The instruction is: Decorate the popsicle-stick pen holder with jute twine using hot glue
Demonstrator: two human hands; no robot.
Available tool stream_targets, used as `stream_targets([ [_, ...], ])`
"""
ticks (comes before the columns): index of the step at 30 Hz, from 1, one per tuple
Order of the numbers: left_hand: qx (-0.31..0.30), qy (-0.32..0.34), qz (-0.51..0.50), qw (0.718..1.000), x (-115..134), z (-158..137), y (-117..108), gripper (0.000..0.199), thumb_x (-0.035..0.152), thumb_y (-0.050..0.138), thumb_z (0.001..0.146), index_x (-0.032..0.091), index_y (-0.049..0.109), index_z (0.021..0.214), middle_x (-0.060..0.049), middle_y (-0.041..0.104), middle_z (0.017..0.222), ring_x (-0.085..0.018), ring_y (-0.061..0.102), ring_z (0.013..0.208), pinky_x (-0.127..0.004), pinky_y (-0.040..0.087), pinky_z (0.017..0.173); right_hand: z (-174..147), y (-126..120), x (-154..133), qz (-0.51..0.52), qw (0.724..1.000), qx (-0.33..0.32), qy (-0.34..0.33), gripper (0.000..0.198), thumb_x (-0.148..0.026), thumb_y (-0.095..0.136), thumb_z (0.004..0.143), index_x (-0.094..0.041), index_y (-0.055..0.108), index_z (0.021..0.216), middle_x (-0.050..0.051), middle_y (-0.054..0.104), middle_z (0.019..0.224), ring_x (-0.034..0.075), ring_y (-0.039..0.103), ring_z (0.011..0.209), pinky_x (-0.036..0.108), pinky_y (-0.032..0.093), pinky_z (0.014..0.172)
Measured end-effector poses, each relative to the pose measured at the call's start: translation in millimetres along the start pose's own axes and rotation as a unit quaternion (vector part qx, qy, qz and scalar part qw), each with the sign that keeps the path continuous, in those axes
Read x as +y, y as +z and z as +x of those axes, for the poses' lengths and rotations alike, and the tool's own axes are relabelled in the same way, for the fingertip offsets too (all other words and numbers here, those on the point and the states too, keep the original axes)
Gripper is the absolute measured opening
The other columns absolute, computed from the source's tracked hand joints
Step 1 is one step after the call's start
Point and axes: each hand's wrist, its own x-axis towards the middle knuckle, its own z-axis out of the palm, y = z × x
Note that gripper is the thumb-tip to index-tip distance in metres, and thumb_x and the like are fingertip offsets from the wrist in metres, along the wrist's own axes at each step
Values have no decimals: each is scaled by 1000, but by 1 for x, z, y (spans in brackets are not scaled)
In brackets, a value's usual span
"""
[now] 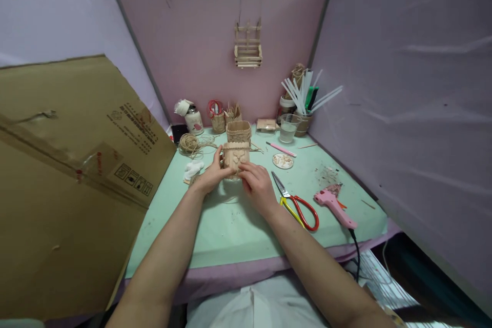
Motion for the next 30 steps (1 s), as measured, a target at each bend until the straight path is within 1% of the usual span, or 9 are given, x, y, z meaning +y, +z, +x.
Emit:
stream_targets([
  [4,6,1,11,1000,2,-1,1,116,32,78,70,30,-2,154,-15,40,151,-26,46,135,-46,34,113,0,2,-2,12,1000,4,-10,25,-8,46,91,-21,67,94,11,70,114,22,63,109,41,50,89],
  [6,11,1,17,1000,3,-2,2,116,33,79,69,30,1,155,-15,41,150,-27,45,135,-46,33,114,-1,4,-2,22,1000,4,-19,25,-7,46,90,-20,67,94,12,69,115,22,62,110,41,51,90],
  [9,14,0,17,1000,3,-2,2,115,32,79,68,28,3,155,-15,46,147,-28,47,133,-47,34,113,-1,4,-1,29,999,7,-17,26,-6,45,90,-20,67,95,12,68,116,22,60,115,42,51,92],
  [13,16,5,23,1000,2,-2,1,114,32,78,68,28,4,155,-14,50,143,-29,50,131,-48,35,111,-2,4,-1,22,1000,2,-5,28,-6,44,90,-21,67,96,11,69,115,22,60,114,43,51,93],
  [16,13,3,23,1000,4,-3,1,110,34,77,69,29,7,154,-14,49,143,-29,50,130,-47,37,110,-1,4,-2,15,1000,0,-5,27,-6,45,89,-20,67,95,11,70,113,23,60,114,43,51,92],
  [19,14,0,13,1000,6,-2,3,103,41,73,73,29,9,153,-14,45,144,-27,52,128,-44,39,108,0,3,-3,12,1000,1,-11,25,-6,46,89,-19,67,94,11,71,110,23,59,116,42,50,92],
  [22,37,8,23,999,6,-1,6,100,45,71,75,27,11,152,-15,46,140,-26,55,123,-41,43,105,0,3,-4,12,1000,0,-17,25,-6,46,89,-19,67,93,11,71,110,23,60,115,40,50,90],
  [26,81,5,58,995,4,3,12,101,45,76,71,26,15,149,-15,51,134,-26,59,116,-41,45,100,0,4,-5,9,1000,-11,-16,25,-7,45,90,-20,66,94,11,70,109,22,59,116,39,49,90],
  [30,129,2,88,988,6,5,18,98,44,78,68,22,22,145,-16,56,125,-26,61,111,-42,45,99,-1,4,-6,9,1000,-16,-24,23,-7,46,90,-19,65,93,11,69,110,23,58,116,39,48,89],
])
